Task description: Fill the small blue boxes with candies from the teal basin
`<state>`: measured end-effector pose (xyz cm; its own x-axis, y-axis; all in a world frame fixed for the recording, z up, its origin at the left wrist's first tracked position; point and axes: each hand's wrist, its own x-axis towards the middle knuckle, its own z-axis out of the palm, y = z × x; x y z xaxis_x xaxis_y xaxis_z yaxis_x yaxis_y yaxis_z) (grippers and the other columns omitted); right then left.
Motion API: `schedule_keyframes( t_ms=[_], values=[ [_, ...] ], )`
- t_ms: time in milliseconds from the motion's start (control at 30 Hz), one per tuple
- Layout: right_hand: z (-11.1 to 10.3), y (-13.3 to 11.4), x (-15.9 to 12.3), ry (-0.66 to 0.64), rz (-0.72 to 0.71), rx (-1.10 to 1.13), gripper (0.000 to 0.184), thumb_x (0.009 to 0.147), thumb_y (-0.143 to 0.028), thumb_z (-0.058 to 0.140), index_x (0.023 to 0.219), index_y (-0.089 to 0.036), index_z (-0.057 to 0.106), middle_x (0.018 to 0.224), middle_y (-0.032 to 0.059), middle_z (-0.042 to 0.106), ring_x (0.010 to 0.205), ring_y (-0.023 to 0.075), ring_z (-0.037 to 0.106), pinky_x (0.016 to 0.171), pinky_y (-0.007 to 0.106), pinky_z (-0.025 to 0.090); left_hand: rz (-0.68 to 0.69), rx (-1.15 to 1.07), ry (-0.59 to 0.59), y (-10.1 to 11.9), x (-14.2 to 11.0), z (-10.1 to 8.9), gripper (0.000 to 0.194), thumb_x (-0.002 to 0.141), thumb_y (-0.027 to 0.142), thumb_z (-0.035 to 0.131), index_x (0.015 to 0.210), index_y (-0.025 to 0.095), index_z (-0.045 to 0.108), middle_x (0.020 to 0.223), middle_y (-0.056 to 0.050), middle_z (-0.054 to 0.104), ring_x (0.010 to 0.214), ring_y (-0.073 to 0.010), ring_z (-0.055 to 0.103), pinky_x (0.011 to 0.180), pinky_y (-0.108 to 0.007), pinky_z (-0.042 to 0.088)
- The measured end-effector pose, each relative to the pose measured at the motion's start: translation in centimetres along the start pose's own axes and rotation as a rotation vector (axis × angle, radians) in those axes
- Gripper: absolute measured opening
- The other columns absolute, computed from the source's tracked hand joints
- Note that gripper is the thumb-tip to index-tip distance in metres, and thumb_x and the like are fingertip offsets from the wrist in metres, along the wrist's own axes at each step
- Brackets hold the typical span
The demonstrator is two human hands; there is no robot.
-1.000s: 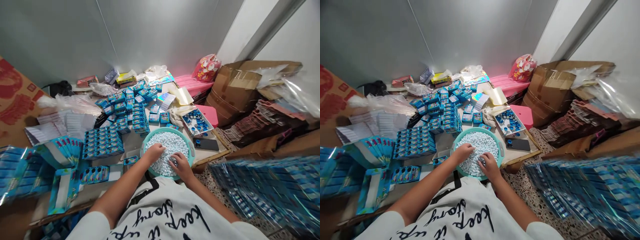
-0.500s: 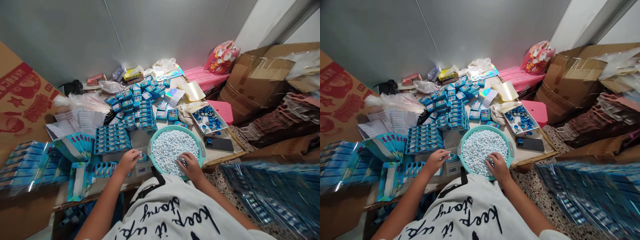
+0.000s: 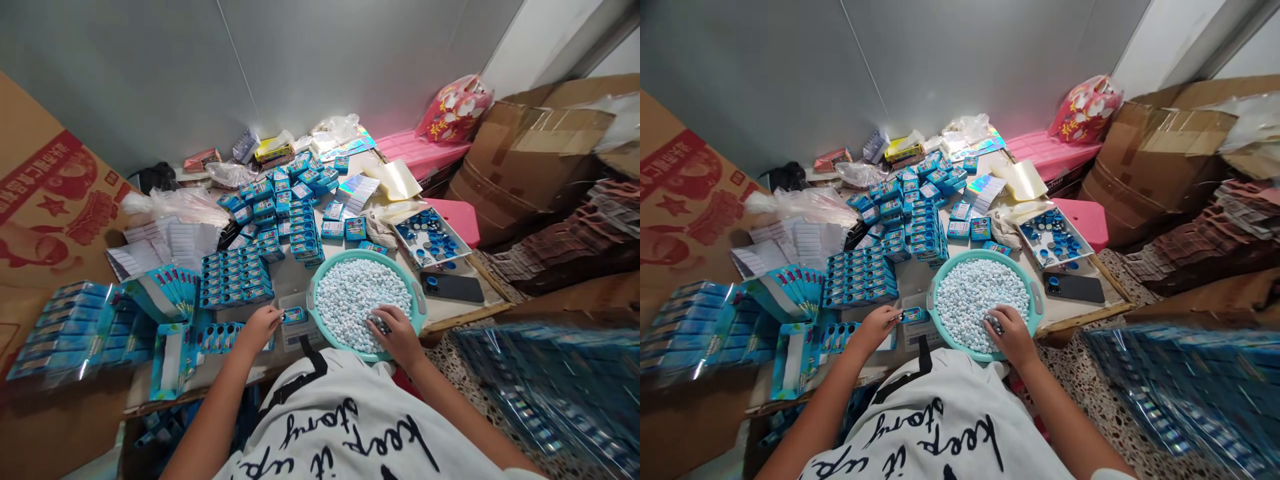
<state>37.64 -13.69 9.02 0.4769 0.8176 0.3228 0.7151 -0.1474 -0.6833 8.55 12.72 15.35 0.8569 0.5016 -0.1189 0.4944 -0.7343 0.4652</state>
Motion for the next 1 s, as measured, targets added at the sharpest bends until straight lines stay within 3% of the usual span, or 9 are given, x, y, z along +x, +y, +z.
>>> schedule_keyframes(
  t_ms=[267, 467, 867, 1000],
  values=[
    [0.1, 0.0, 0.0, 0.0, 0.011, -0.017, 0.022, 0.09, -0.034, 0.059, 0.108, -0.024, 0.066, 0.105, 0.0104, 0.063, 0.103, 0.0264, 0.061, 0.091, 0.045, 0.053, 0.034, -0.006, 0.003, -1.0, 0.4, 0.5, 0.027, 0.091, 0.026, 0.051, 0.106, 0.021, 0.072, 0.096, -0.008, 0.064, 0.082, -0.0162, 0.063, 0.076, -0.027, 0.051],
    [0.0, 0.1, 0.1, -0.012, -0.007, -0.032, 0.022, 0.09, -0.033, 0.059, 0.109, -0.024, 0.065, 0.106, 0.0103, 0.062, 0.102, 0.0259, 0.061, 0.091, 0.044, 0.053, 0.032, -0.057, -0.015, -1.2, 0.1, 0.1, 0.031, 0.092, 0.025, 0.052, 0.117, 0.023, 0.069, 0.101, -0.008, 0.069, 0.092, -0.0189, 0.065, 0.083, -0.03, 0.052],
    [-0.2, -0.2, 0.2, -0.014, 0.002, -0.024, 0.022, 0.09, -0.032, 0.06, 0.11, -0.024, 0.065, 0.106, 0.0101, 0.062, 0.102, 0.0249, 0.061, 0.091, 0.043, 0.053, 0.13, -0.066, 0.181, -0.9, -0.4, 1.1, 0.026, 0.095, 0.035, 0.053, 0.111, 0.023, 0.069, 0.106, -0.009, 0.072, 0.1, -0.021, 0.067, 0.089, -0.038, 0.057],
    [-0.2, -0.2, 0.2, -0.019, 0.013, -0.018, 0.022, 0.09, -0.033, 0.06, 0.109, -0.024, 0.066, 0.105, 0.0099, 0.063, 0.101, 0.0248, 0.061, 0.091, 0.043, 0.053, 0.134, -0.063, 0.358, 0.0, -1.0, 1.6, 0.024, 0.095, 0.033, 0.053, 0.11, 0.022, 0.068, 0.112, -0.009, 0.069, 0.107, -0.0216, 0.065, 0.095, -0.041, 0.056]
  ],
)
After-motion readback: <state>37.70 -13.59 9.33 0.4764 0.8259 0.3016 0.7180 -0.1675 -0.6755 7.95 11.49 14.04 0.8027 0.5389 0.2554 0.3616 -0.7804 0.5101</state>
